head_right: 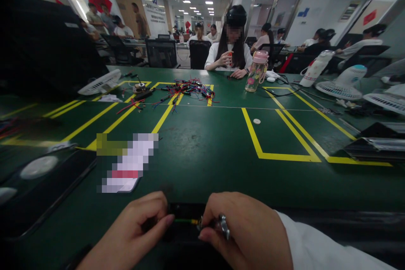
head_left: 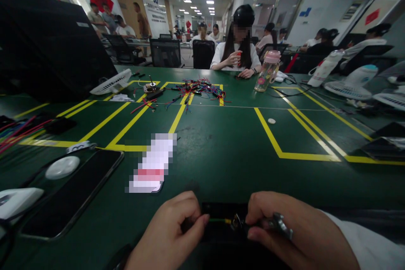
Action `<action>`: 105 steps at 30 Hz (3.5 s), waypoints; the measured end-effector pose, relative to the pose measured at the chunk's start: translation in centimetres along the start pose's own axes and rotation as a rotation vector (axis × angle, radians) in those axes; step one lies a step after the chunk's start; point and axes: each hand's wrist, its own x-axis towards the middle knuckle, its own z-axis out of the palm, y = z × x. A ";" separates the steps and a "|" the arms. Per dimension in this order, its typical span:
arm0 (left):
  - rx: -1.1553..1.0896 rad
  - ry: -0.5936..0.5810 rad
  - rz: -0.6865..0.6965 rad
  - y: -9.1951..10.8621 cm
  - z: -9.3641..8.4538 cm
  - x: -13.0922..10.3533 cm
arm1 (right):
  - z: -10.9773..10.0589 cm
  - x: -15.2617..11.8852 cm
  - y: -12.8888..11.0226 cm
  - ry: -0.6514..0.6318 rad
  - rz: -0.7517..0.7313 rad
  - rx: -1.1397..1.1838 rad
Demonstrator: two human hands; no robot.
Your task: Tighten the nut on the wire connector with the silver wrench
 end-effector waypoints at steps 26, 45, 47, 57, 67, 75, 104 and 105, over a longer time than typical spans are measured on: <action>-0.004 -0.009 -0.022 0.2 -0.1 -0.3 | 1.4 0.4 0.1 0.012 -0.036 -0.042; 0.002 -0.014 0.001 0.0 -0.2 -0.3 | -0.9 0.7 0.1 -0.101 0.069 0.066; 0.003 -0.014 0.003 0.0 -0.2 -0.3 | -0.9 0.6 0.2 -0.051 0.127 0.086; -0.004 -0.020 0.008 -0.2 0.0 -0.3 | 1.3 -0.2 -0.1 0.077 0.090 -0.037; -0.002 -0.025 -0.005 -0.1 -0.2 -0.4 | 1.7 0.0 0.6 0.110 -0.054 -0.060; 0.001 -0.016 -0.008 -0.1 -0.1 -0.3 | 1.6 0.0 0.3 0.044 -0.017 -0.079; -0.002 -0.018 0.012 0.2 -0.3 -0.2 | -1.4 1.0 0.4 -0.104 0.124 0.161; -0.002 -0.017 0.012 0.2 -0.3 -0.2 | -1.3 0.9 0.3 -0.089 0.121 0.157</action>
